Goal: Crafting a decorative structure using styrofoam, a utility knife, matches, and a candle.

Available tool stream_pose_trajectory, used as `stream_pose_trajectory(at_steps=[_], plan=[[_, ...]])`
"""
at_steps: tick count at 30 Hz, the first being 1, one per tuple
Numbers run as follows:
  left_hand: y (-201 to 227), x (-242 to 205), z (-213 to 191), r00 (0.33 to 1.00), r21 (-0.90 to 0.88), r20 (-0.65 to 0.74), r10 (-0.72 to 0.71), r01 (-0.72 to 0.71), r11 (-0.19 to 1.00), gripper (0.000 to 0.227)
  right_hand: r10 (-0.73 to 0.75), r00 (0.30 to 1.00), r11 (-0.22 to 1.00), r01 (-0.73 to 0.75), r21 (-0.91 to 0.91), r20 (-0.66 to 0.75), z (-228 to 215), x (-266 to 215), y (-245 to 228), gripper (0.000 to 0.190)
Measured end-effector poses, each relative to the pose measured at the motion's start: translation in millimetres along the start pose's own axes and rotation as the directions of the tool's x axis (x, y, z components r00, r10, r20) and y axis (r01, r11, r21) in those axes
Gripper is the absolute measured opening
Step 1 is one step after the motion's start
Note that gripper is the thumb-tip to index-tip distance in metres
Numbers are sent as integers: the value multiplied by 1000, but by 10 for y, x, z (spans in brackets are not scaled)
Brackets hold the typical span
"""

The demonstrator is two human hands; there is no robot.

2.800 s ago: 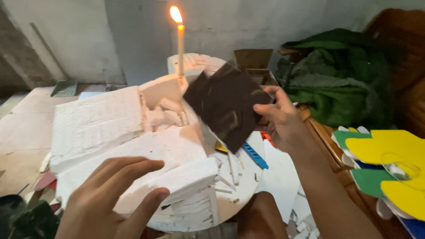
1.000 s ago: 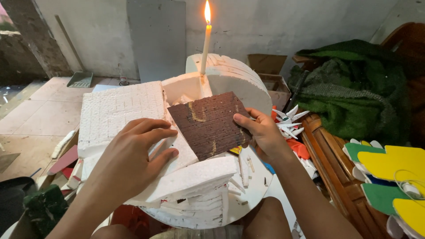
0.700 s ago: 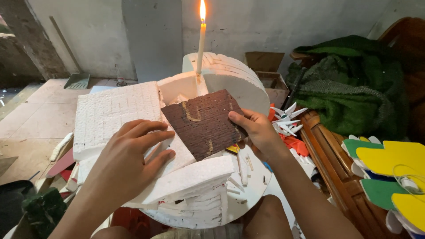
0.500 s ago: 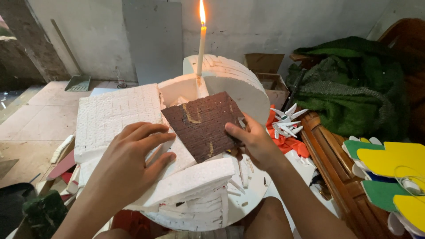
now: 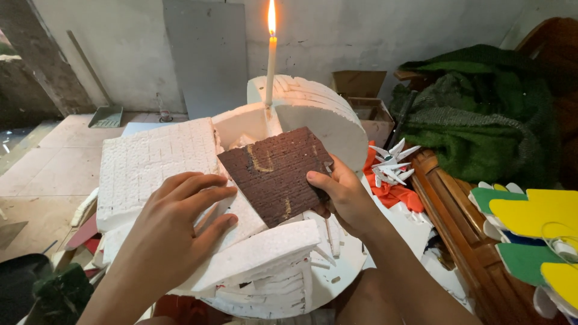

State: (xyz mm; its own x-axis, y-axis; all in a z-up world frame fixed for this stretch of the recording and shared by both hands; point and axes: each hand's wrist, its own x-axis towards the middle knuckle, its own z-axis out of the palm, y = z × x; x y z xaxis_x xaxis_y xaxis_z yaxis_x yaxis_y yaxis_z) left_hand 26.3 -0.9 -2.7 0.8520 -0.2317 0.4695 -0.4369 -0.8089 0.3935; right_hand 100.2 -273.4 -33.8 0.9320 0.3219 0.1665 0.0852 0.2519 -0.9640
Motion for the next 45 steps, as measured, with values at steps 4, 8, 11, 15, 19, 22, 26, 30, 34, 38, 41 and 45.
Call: stream_pose_trajectory(at_steps=[4, 8, 11, 15, 19, 22, 26, 30, 34, 38, 41, 45], plan=[[6, -10, 5, 1000, 8, 14, -7, 7, 1000, 33, -14, 1000, 999, 15, -45, 27, 39, -2, -14, 49], [19, -10, -13, 1000, -1, -9, 17, -17, 1000, 33, 10, 1000, 998, -10, -67, -9, 60, 14, -30, 46], [32, -4, -23, 999, -7, -8, 32, -32, 999, 33, 25, 999, 997, -26, -70, -26, 59, -6, -31, 54], [14, -13, -58, 1000, -16, 25, 6, -5, 1000, 34, -46, 999, 999, 46, -8, -15, 29, -51, -22, 53], [191, -58, -159, 998, -97, -19, -61, 59, 994, 33, -171, 983, 983, 166, -80, -66, -31, -135, -93, 56], [319, -203, -109, 996, -74, -92, 1, -8, 997, 32, -220, 970, 975, 218, -31, -107, -110, -236, -138, 41], [73, -479, 1090, 978, -252, -164, -129, 85, 964, 48, -271, 939, 951, 295, 91, -210, -268, -595, -59, 64], [-612, -1024, 4029, 778, -822, 530, -337, 569, 20, 34, -182, 860, 941, 293, 169, -477, -433, -1208, 89, 69], [552, -1132, 3410, 761, -767, 612, -217, 503, -399, 59, -12, 675, 977, 166, 136, -738, -269, -1689, 87, 66], [1326, -678, 2562, 992, -999, 49, -112, 49, -2, 52, -188, 671, 974, 223, -46, -717, -791, -1953, 925, 74], [1439, -625, 2393, 887, -969, 196, -418, 240, 55, 29, -317, 727, 948, 268, -173, -609, -995, -1942, 994, 84], [1202, -844, 2612, 918, -873, 262, -298, 357, 332, 25, -114, 621, 989, 0, -146, -775, -2004, -1462, 1427, 65]])
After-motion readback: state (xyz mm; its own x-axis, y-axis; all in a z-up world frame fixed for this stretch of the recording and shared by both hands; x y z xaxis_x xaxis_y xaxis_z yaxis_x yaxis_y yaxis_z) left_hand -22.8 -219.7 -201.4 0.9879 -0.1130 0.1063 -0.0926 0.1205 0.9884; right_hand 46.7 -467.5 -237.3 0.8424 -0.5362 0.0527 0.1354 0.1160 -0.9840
